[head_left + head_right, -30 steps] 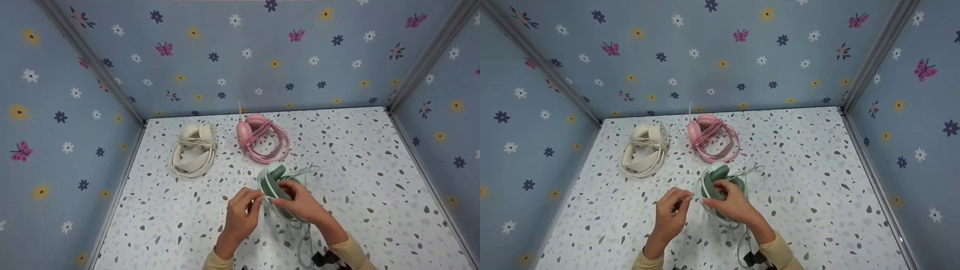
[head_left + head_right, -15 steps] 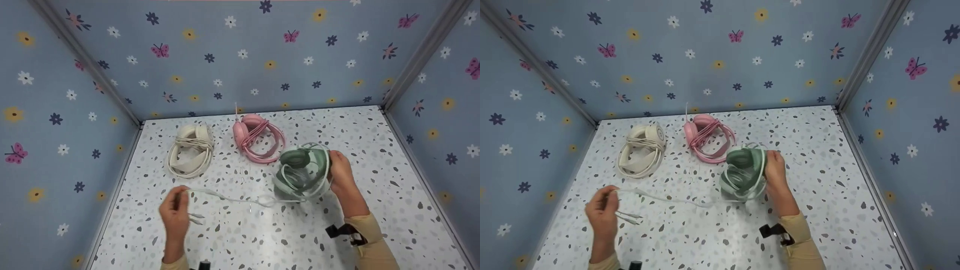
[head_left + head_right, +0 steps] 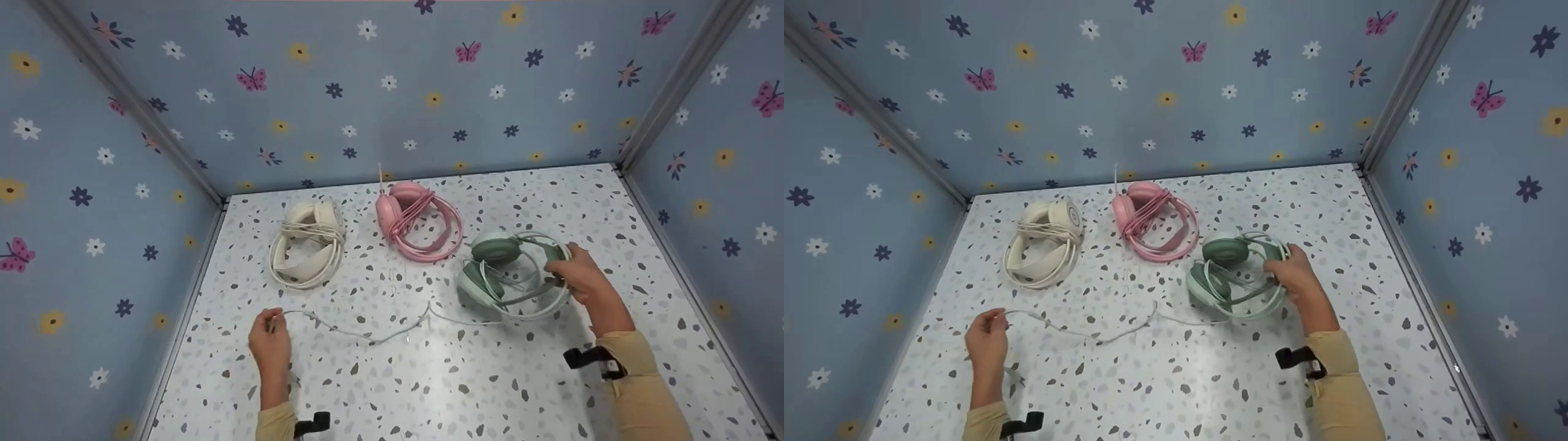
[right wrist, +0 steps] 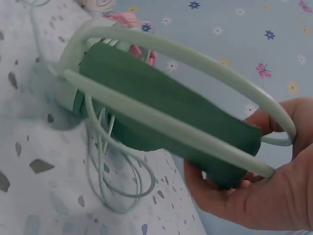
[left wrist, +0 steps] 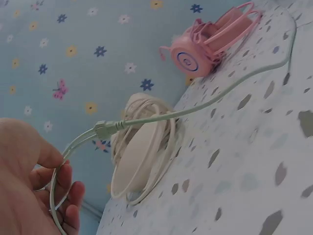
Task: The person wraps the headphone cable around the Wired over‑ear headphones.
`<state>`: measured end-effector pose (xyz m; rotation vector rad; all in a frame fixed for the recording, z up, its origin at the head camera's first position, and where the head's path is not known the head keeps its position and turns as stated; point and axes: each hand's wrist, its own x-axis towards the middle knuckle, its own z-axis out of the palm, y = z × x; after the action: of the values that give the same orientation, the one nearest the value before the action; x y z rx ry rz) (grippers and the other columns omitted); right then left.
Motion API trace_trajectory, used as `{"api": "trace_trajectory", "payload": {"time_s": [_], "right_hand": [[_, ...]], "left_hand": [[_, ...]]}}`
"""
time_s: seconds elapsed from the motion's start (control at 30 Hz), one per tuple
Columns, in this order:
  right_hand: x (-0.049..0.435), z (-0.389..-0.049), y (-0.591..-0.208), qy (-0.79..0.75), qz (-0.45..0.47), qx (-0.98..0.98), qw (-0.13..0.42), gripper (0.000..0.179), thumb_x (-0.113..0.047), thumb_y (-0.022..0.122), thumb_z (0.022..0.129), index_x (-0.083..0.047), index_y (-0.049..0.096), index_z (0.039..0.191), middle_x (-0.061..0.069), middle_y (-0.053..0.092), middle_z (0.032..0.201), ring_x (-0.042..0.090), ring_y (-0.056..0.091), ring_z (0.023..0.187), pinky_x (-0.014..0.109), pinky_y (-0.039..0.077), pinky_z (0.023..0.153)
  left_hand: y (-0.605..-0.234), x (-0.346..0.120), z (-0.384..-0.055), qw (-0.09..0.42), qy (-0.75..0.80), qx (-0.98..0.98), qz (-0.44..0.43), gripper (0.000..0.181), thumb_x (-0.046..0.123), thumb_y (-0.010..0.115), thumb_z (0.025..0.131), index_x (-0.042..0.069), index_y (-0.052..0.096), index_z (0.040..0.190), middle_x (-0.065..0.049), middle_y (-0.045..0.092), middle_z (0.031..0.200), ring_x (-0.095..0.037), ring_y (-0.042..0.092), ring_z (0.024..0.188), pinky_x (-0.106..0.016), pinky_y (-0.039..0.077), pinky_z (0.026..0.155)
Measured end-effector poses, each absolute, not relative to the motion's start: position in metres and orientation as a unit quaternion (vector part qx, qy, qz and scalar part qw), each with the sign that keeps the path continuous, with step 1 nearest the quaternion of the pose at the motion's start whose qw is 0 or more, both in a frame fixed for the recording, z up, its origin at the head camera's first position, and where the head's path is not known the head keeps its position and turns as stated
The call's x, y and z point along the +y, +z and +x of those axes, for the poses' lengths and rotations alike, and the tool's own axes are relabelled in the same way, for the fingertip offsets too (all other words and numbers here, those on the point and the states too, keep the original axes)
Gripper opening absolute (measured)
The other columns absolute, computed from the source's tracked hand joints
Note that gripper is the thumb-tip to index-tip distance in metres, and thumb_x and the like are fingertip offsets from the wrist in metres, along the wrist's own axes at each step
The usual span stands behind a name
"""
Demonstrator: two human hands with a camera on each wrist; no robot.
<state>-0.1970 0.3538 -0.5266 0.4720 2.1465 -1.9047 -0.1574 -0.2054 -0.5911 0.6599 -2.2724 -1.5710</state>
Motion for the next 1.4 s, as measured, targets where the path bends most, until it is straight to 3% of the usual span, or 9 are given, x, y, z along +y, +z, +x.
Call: {"api": "trace_trajectory", "payload": {"time_s": [0.17,0.33,0.47,0.67,0.73,0.83,0.97,1.13,1.4], "right_hand": [[0.323,-0.196,-0.522,-0.565,0.152,0.809,0.049,0.064,-0.005,0.058,0.088,0.007,0.029,0.143,0.028,0.037,0.136,0.033,0.045,0.112,0.035,0.048,0.081],[0.303,-0.190,-0.501,-0.664,0.153,0.732,0.007,0.063,0.003,0.051,0.084,0.007,0.028,0.143,0.020,0.043,0.118,0.019,0.051,0.084,0.028,0.049,0.068],[0.291,-0.181,-0.487,-0.795,0.149,0.587,-0.019,0.063,0.012,0.043,0.081,0.006,0.026,0.141,0.009,0.039,0.086,0.014,0.043,0.061,0.026,0.044,0.057],[0.266,-0.172,-0.481,-0.910,0.081,0.405,-0.037,0.037,0.020,0.031,0.078,-0.006,0.029,0.104,0.002,0.021,0.070,0.013,0.023,0.057,0.024,0.035,0.049],[0.258,-0.171,-0.482,-0.926,0.064,0.370,-0.035,0.036,0.021,0.028,0.076,-0.010,0.022,0.094,0.002,0.017,0.068,0.014,0.019,0.057,0.024,0.035,0.047],[0.249,-0.170,-0.485,-0.949,0.050,0.310,-0.021,0.037,0.022,0.025,0.074,-0.010,0.021,0.092,0.002,0.014,0.068,0.014,0.015,0.058,0.024,0.032,0.047],[0.249,-0.171,-0.488,-0.978,0.047,0.203,0.011,0.034,0.018,0.018,0.075,-0.013,0.017,0.091,0.001,0.013,0.070,0.014,0.013,0.060,0.024,0.027,0.050],[0.264,-0.172,-0.485,-0.996,0.013,0.042,0.073,0.041,0.018,0.023,0.072,-0.020,0.011,0.082,-0.002,0.015,0.067,0.012,0.015,0.057,0.026,0.025,0.051],[0.311,-0.170,-0.479,-0.969,-0.140,0.002,0.204,0.023,0.016,0.028,0.077,-0.006,0.028,0.081,0.000,0.021,0.067,0.013,0.019,0.057,0.027,0.023,0.056]], "left_hand": [[-0.600,-0.166,-0.156,0.069,-0.448,-0.885,0.105,0.026,0.015,0.052,0.099,0.001,0.062,0.119,-0.018,0.059,0.118,-0.035,0.054,0.112,-0.055,0.037,0.093],[-0.606,-0.117,-0.146,0.100,-0.399,-0.911,-0.006,0.020,0.011,0.061,0.093,0.005,0.066,0.112,-0.012,0.062,0.111,-0.034,0.058,0.101,-0.055,0.038,0.086],[-0.603,-0.068,-0.136,0.053,-0.437,-0.888,-0.135,0.020,0.007,0.061,0.094,0.005,0.065,0.113,-0.008,0.061,0.113,-0.027,0.057,0.108,-0.048,0.040,0.094],[-0.598,0.004,-0.138,-0.019,-0.495,-0.835,-0.240,0.045,0.020,0.049,0.102,0.001,0.042,0.142,-0.014,0.044,0.142,-0.025,0.039,0.134,-0.042,0.031,0.109],[-0.597,0.023,-0.142,-0.039,-0.529,-0.812,-0.245,0.043,0.026,0.044,0.105,0.002,0.043,0.141,-0.011,0.048,0.138,-0.023,0.042,0.131,-0.040,0.034,0.106],[-0.597,0.042,-0.144,-0.068,-0.604,-0.760,-0.231,0.034,0.026,0.039,0.107,0.001,0.059,0.119,-0.010,0.063,0.108,-0.027,0.060,0.102,-0.037,0.049,0.085],[-0.603,0.051,-0.146,-0.059,-0.619,-0.753,-0.214,0.034,0.021,0.041,0.106,0.005,0.064,0.087,-0.005,0.055,0.070,-0.024,0.051,0.059,-0.029,0.043,0.054],[-0.612,0.038,-0.152,-0.072,-0.445,-0.880,-0.152,0.031,0.020,0.046,0.104,0.011,0.065,0.080,0.006,0.052,0.064,-0.008,0.045,0.053,-0.026,0.040,0.052],[-0.623,-0.032,-0.175,-0.029,-0.283,-0.959,-0.001,0.032,0.023,0.048,0.102,0.009,0.062,0.077,-0.008,0.059,0.067,-0.029,0.060,0.061,-0.044,0.046,0.053]]}}
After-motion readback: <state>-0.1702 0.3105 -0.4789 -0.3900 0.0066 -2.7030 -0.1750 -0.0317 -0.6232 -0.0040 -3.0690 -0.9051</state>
